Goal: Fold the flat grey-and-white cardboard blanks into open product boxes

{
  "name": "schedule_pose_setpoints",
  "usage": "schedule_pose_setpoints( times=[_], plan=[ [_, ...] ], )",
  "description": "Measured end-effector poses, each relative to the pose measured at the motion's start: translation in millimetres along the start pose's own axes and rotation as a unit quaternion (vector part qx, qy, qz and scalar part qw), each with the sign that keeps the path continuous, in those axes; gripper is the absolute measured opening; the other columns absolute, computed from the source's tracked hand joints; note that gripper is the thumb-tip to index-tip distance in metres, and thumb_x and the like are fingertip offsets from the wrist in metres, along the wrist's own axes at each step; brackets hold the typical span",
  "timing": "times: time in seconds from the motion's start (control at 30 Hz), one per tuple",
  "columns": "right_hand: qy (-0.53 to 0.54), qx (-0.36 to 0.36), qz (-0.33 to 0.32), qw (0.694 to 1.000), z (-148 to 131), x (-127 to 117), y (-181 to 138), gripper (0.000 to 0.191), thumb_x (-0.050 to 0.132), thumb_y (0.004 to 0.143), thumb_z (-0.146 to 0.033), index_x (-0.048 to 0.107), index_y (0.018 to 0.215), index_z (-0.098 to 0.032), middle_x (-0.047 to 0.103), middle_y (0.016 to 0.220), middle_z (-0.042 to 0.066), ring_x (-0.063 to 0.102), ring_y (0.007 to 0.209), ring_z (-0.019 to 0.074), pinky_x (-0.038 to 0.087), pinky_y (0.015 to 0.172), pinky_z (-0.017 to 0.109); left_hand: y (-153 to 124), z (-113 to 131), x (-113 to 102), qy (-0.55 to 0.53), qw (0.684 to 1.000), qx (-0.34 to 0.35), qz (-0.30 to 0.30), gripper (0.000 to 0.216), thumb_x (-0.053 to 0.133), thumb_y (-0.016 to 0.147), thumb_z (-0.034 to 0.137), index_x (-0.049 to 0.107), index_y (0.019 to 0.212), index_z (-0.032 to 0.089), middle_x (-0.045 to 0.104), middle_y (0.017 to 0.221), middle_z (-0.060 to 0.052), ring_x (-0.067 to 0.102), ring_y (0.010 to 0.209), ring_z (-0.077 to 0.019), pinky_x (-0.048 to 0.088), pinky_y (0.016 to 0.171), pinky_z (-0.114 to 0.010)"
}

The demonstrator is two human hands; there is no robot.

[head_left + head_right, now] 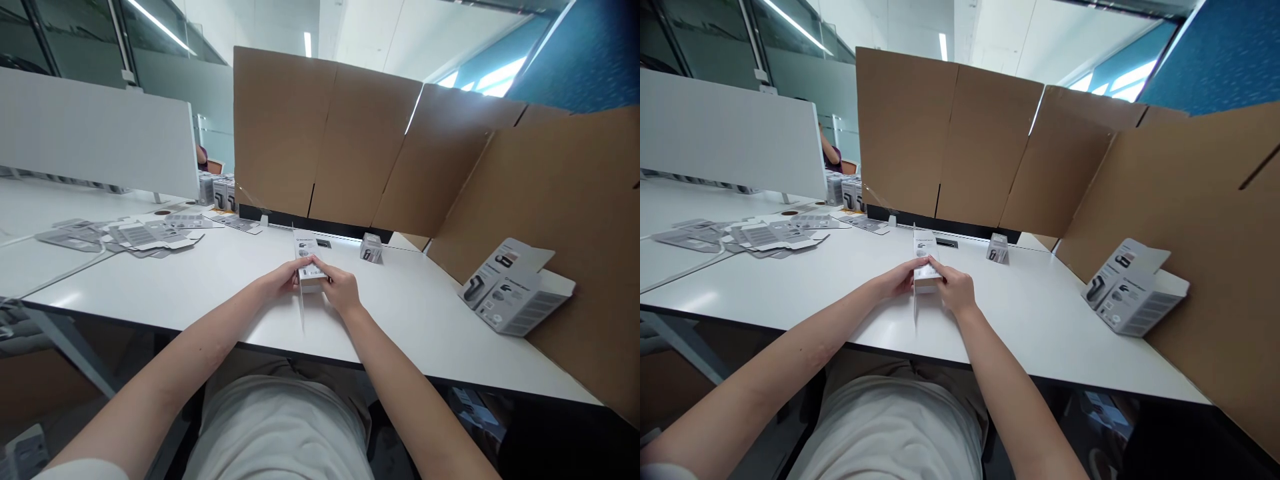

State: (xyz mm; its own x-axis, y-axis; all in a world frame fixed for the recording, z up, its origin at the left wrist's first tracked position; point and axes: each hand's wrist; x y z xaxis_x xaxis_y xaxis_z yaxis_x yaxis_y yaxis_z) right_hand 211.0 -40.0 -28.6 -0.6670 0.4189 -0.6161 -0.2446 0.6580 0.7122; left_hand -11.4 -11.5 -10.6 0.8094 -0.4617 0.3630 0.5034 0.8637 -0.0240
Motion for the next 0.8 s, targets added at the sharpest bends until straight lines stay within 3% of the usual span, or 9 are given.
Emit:
schedule_pose_setpoints(
  times=[0.07, 0.2, 0.33, 0.47, 0.57, 0.67, 0.7, 0.8],
  plan=[
    [0.020, 0.014, 0.013, 1.000, -3, -1, 1, 0.053, 0.070, 0.109, -0.033, 0.081, 0.160, -0.034, 0.084, 0.095, 0.003, 0.069, 0.074, 0.0225, 0.056, 0.076, 0.034, 1, 2, 0, -0.004, 0.999, 0.018, 0.032, 0.044, 0.092, 0.100, 0.057, 0.086, 0.120, 0.018, 0.089, 0.100, -0.015, 0.088, 0.094, -0.0335, 0.070, 0.083, -0.041],
    [0.076, 0.052, 0.032, 0.995, -10, -7, 3, 0.070, 0.075, 0.111, -0.063, 0.068, 0.171, -0.028, 0.074, 0.088, 0.000, 0.059, 0.061, 0.0178, 0.052, 0.069, 0.032, 7, 10, -6, -0.079, 0.981, 0.109, 0.139, 0.043, 0.092, 0.102, 0.054, 0.085, 0.126, 0.019, 0.090, 0.122, -0.016, 0.088, 0.114, -0.0353, 0.071, 0.094, -0.041],
    [0.123, 0.020, -0.018, 0.992, -10, -7, 2, 0.070, 0.082, 0.104, -0.074, 0.076, 0.157, -0.029, 0.071, 0.090, -0.001, 0.052, 0.059, 0.0151, 0.048, 0.065, 0.032, 11, 15, -14, -0.127, 0.956, 0.167, 0.205, 0.046, 0.090, 0.104, 0.060, 0.083, 0.129, 0.022, 0.089, 0.131, -0.015, 0.086, 0.123, -0.0342, 0.071, 0.096, -0.040],
    [0.121, -0.038, -0.034, 0.991, -10, -2, 2, 0.062, 0.096, 0.094, -0.072, 0.086, 0.140, -0.030, 0.070, 0.091, 0.000, 0.049, 0.063, 0.0151, 0.049, 0.067, 0.033, 10, 13, -15, -0.116, 0.967, 0.154, 0.167, 0.057, 0.084, 0.104, 0.075, 0.083, 0.127, 0.023, 0.089, 0.129, -0.014, 0.086, 0.120, -0.0349, 0.071, 0.096, -0.040],
    [0.136, -0.066, -0.031, 0.988, -10, -2, 2, 0.061, 0.101, 0.089, -0.070, 0.089, 0.134, -0.029, 0.075, 0.106, 0.005, 0.048, 0.065, 0.0146, 0.050, 0.066, 0.033, 8, 11, -13, -0.088, 0.978, 0.146, 0.117, 0.065, 0.078, 0.106, 0.080, 0.083, 0.133, 0.022, 0.088, 0.131, -0.015, 0.086, 0.118, -0.0348, 0.071, 0.096, -0.042],
    [0.148, -0.083, -0.052, 0.984, -8, -2, 1, 0.069, 0.108, 0.081, -0.067, 0.089, 0.137, -0.030, 0.077, 0.120, 0.007, 0.046, 0.064, 0.0124, 0.052, 0.066, 0.033, 9, 11, -12, -0.097, 0.979, 0.144, 0.111, 0.069, 0.071, 0.109, 0.082, 0.083, 0.137, 0.020, 0.087, 0.134, -0.016, 0.085, 0.120, -0.0340, 0.071, 0.098, -0.041],
    [0.147, -0.086, -0.059, 0.984, -8, -1, 1, 0.065, 0.107, 0.084, -0.064, 0.089, 0.137, -0.031, 0.078, 0.122, 0.007, 0.047, 0.063, 0.0119, 0.053, 0.066, 0.033, 10, 12, -12, -0.106, 0.977, 0.144, 0.118, 0.069, 0.069, 0.110, 0.082, 0.083, 0.137, 0.021, 0.087, 0.135, -0.016, 0.084, 0.121, -0.0336, 0.071, 0.098, -0.040],
    [0.127, -0.084, -0.053, 0.987, -5, 3, 1, 0.026, 0.088, 0.108, -0.043, 0.093, 0.132, -0.035, 0.082, 0.123, 0.007, 0.060, 0.068, 0.0137, 0.057, 0.072, 0.032, 13, 14, -14, -0.119, 0.971, 0.149, 0.146, 0.066, 0.067, 0.112, 0.081, 0.082, 0.138, 0.022, 0.086, 0.138, -0.015, 0.083, 0.123, -0.0323, 0.071, 0.096, -0.037]
  ],
)
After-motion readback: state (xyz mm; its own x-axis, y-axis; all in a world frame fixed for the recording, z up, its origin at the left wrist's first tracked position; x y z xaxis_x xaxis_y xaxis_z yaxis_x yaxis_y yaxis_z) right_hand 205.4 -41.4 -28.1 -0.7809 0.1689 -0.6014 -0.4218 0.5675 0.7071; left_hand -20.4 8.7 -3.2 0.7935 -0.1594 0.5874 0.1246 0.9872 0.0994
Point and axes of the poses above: each hand's wrist, its own y-axis towards the middle knuckle, its own x-axis out of the palm, z = x × y
